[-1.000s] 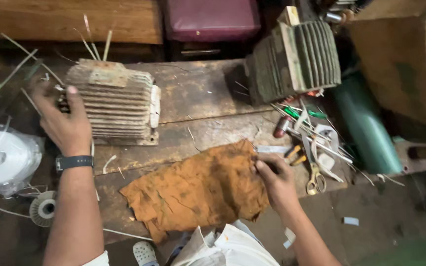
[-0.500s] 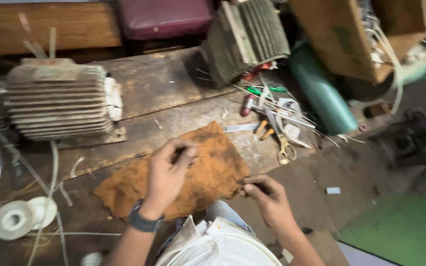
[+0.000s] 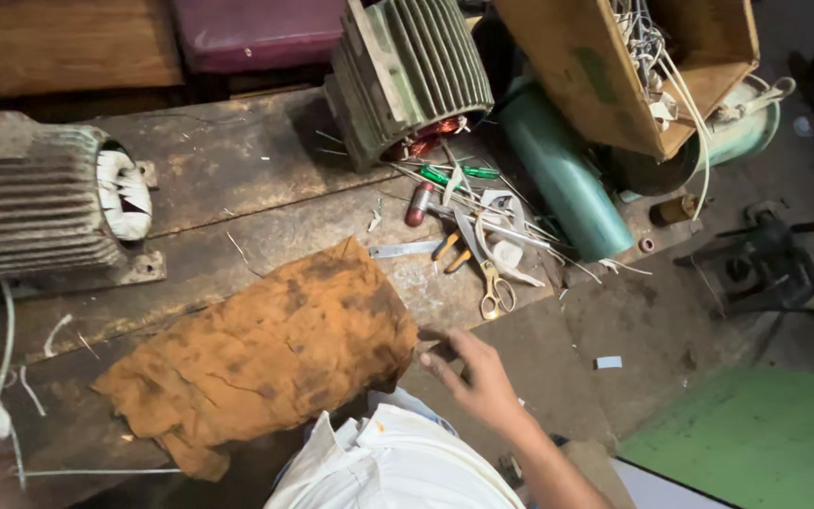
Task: The person cuts and trims white insulating strips at a workbench, then moves a motor housing aside and wipes the bench with a cloth. They then work on a motor stator with copper windings, using a knife to trim and adjust material around the windings and repositioning the stator on the bench.
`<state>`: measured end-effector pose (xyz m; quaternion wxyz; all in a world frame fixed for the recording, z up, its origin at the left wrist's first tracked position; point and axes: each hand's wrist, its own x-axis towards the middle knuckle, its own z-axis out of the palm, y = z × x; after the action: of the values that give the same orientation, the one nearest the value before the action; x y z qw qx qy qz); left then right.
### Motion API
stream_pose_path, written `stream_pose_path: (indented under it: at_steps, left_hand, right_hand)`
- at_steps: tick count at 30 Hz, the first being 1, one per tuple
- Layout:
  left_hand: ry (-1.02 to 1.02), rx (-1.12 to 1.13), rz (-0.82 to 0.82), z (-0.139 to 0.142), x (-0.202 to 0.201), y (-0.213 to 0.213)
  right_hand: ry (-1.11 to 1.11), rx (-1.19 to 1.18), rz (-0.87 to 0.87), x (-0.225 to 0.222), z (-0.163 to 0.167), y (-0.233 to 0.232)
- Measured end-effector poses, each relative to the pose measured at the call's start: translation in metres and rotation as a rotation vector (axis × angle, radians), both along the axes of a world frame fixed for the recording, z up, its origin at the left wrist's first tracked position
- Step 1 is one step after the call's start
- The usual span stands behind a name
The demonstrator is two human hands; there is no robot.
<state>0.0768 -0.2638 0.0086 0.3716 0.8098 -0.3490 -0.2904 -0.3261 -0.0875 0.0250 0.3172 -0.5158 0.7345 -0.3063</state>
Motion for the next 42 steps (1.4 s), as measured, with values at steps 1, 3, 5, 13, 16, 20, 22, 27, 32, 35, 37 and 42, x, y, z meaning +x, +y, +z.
stream_pose_path:
  at_steps: [1, 3, 5, 13, 16, 20, 22, 27, 32, 35, 37, 42]
  left_hand:
    - [0.071, 0.028, 0.032, 0.002, -0.008, 0.001]
    - [0.193, 0.041, 0.052, 0.007, -0.027, 0.005]
    - [0.283, 0.039, 0.062, 0.019, -0.038, 0.021]
    - [0.416, -0.18, 0.029, 0.02, -0.045, 0.011]
    - [0.445, -0.382, -0.05, 0.014, -0.078, 0.026]
    - [0.297, -0.41, -0.224, 0.006, -0.157, 0.049]
    - [0.366, -0.282, -0.269, -0.003, -0.193, 0.054]
    - [0.328, -0.219, -0.403, -0.019, -0.246, 0.06]
    - [0.332, -0.234, -0.45, -0.022, -0.254, 0.06]
    - [0.336, -0.248, -0.451, -0.023, -0.25, 0.061]
    - [0.338, -0.23, -0.431, -0.024, -0.248, 0.064]
    - [0.329, -0.121, -0.435, -0.021, -0.257, 0.067]
  right_hand:
    - [0.045, 0.02, -0.014, -0.011, -0.002, -0.002]
    - [0.139, 0.054, -0.035, -0.033, -0.008, -0.011]
    - [0.408, -0.129, 0.097, -0.056, -0.016, -0.028]
    - [0.888, -0.194, 0.232, -0.105, -0.035, -0.147]
    - [0.896, -0.215, 0.254, -0.118, -0.039, -0.176]
    - [0.816, -0.177, 0.279, -0.136, -0.051, -0.194]
    - [0.801, -0.129, 0.297, -0.147, -0.06, -0.193]
    - [0.862, -0.106, 0.165, -0.183, -0.073, -0.174]
    - [0.901, -0.104, 0.087, -0.217, -0.075, -0.156]
    - [0.898, -0.127, 0.076, -0.227, -0.066, -0.154]
    - [0.922, -0.095, 0.093, -0.23, -0.057, -0.157]
    - [0.937, -0.266, 0.25, -0.216, -0.044, -0.185]
